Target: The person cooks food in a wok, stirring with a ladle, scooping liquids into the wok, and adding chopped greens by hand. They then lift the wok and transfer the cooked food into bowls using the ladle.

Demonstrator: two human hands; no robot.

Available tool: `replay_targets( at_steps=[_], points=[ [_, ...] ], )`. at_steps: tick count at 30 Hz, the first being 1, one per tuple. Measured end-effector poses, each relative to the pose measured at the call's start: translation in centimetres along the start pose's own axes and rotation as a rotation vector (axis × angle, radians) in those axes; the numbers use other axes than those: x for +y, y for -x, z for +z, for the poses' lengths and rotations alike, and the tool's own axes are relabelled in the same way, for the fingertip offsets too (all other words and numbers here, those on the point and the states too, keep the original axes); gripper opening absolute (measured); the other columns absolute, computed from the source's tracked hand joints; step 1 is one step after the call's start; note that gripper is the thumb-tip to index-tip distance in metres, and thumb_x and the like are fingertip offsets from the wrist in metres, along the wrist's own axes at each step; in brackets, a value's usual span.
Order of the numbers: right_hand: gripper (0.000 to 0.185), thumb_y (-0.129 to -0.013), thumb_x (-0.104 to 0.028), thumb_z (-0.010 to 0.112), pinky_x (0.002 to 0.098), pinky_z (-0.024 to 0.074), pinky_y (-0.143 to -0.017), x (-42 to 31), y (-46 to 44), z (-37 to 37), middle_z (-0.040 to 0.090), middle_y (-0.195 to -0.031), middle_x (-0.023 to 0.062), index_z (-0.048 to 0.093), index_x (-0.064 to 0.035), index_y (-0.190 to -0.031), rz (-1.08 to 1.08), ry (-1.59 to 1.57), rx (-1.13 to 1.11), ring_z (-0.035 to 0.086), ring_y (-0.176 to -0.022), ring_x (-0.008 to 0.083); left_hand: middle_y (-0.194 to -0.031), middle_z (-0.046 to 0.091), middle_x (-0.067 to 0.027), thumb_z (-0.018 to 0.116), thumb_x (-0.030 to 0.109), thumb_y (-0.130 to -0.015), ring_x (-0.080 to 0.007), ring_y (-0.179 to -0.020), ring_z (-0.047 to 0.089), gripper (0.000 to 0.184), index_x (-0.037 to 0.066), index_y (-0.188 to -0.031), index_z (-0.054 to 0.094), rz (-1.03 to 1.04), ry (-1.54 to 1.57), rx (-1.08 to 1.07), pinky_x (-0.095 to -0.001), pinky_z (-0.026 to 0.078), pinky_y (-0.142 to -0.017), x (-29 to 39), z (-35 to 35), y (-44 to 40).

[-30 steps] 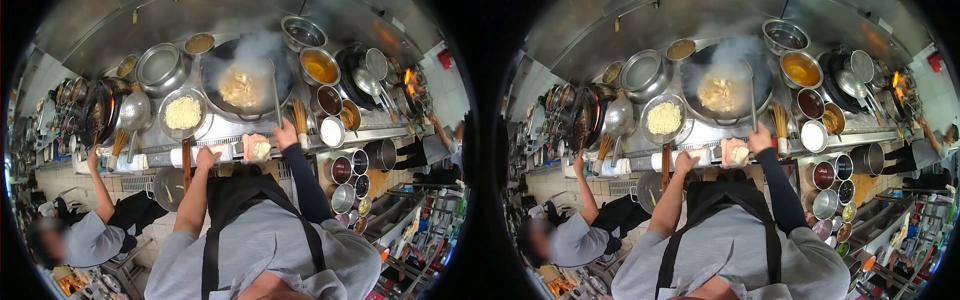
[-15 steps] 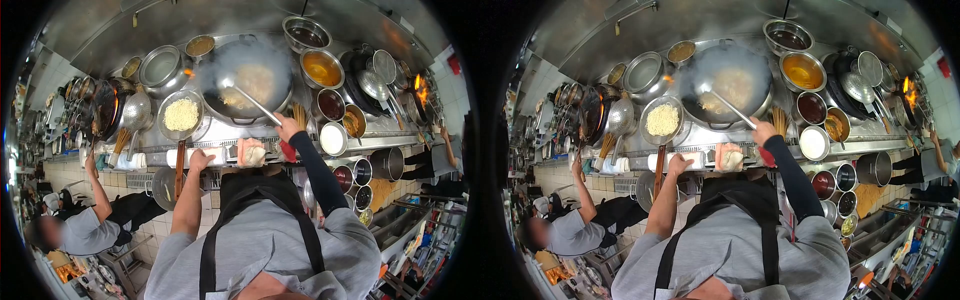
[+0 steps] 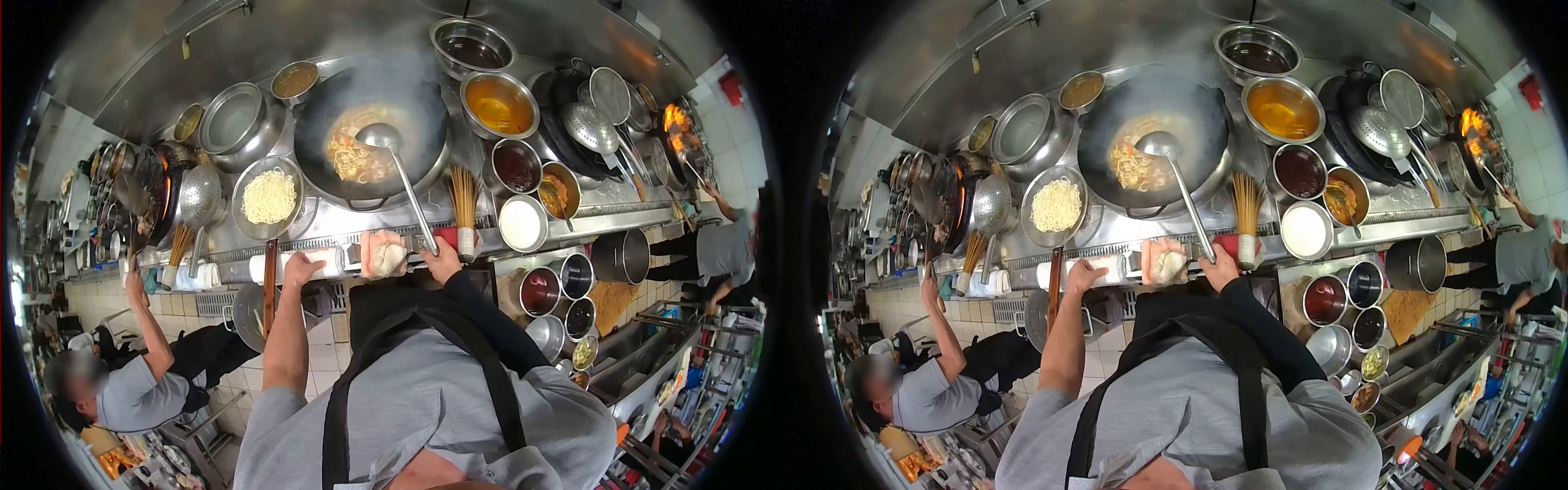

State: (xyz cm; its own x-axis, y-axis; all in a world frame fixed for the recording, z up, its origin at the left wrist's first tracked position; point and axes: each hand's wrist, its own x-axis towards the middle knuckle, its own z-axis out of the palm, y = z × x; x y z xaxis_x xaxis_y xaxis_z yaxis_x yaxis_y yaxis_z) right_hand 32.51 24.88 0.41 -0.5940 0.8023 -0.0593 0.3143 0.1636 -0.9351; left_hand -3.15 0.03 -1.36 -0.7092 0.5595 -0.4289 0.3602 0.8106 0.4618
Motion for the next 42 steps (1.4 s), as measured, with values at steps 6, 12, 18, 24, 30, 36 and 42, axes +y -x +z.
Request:
replay_targets(
  at_steps=[6,12,18,24,30,36,42],
  points=[
    [0.019,-0.095,-0.014,0.069,0.0287,0.0339,-0.040,0.4,0.7,0.3,0.048,-0.066,-0.0012,0.057,-0.0082,-0.108,0.168,-0.189,-0.054,0.044,-0.047,0.0078,-0.080,0.072,-0.0231,0.090,0.053,-0.061,-0.0354,-0.078,0.070,0.061,-0.002,-0.078,0.067,0.001,-0.007,0.000,-0.0431,0.054,-0.073,0.4,-0.1,0.0],
    [0.023,-0.094,-0.016,0.069,0.0378,0.0455,-0.056,2.9,0.5,0.5,0.060,-0.075,0.0100,0.059,-0.0057,-0.111,0.090,0.104,-0.009,0.058,-0.061,0.0250,-0.081,0.071,-0.0245,0.089,0.051,-0.063,-0.0378,-0.080,0.070,0.062,-0.004,-0.079,0.067,0.018,0.005,0.030,-0.0433,0.054,-0.077,0.2,0.4,0.4],
    [0.028,-0.092,-0.019,0.069,0.0473,0.0528,-0.076,-5.1,2.7,-4.5,0.068,-0.087,0.0229,0.063,-0.0039,-0.115,-0.003,0.136,-0.007,0.067,-0.086,0.0460,-0.084,0.072,-0.0258,0.090,0.052,-0.063,-0.0380,-0.083,0.071,0.064,-0.005,-0.083,0.069,-0.013,0.000,-0.004,-0.0424,0.055,-0.080,0.6,-0.1,0.4],
    [0.039,-0.091,-0.018,0.068,0.0490,0.0538,-0.081,-8.9,4.2,-12.3,0.069,-0.096,0.0270,0.064,-0.0056,-0.127,0.020,0.298,-0.230,0.067,-0.095,0.0470,-0.089,0.073,-0.0258,0.090,0.053,-0.063,-0.0383,-0.088,0.072,0.065,-0.005,-0.085,0.070,-0.039,-0.017,-0.034,-0.0430,0.055,-0.083,0.8,-0.1,0.1],
    [0.032,-0.091,-0.019,0.066,0.0553,0.0524,-0.080,-5.8,-2.3,-9.8,0.069,-0.093,0.0277,0.062,-0.0045,-0.118,-0.093,0.493,-0.124,0.065,-0.090,0.0500,-0.091,0.074,-0.0260,0.090,0.054,-0.062,-0.0385,-0.090,0.072,0.067,-0.005,-0.087,0.071,-0.036,-0.034,-0.039,-0.0426,0.055,-0.084,0.8,-0.2,0.0],
    [0.023,-0.094,-0.020,0.063,0.0552,0.0504,-0.073,-8.5,-2.5,-2.3,0.065,-0.087,0.0300,0.059,-0.0022,-0.109,0.066,0.201,-0.025,0.063,-0.083,0.0523,-0.087,0.072,-0.0230,0.091,0.054,-0.062,-0.0334,-0.084,0.070,0.066,-0.004,-0.086,0.069,-0.037,-0.016,-0.034,-0.0409,0.054,-0.080,0.5,0.0,0.0],
    [0.016,-0.099,-0.016,0.063,0.0359,0.0433,-0.044,-11.0,-1.5,-3.1,0.061,-0.076,0.0106,0.059,-0.0040,-0.109,0.431,-0.383,-0.441,0.060,-0.055,0.0192,-0.086,0.073,-0.0250,0.090,0.052,-0.063,-0.0369,-0.083,0.071,0.064,-0.005,-0.085,0.070,-0.009,-0.013,-0.027,-0.0423,0.055,-0.080,0.6,-0.2,0.1]
  ],
)
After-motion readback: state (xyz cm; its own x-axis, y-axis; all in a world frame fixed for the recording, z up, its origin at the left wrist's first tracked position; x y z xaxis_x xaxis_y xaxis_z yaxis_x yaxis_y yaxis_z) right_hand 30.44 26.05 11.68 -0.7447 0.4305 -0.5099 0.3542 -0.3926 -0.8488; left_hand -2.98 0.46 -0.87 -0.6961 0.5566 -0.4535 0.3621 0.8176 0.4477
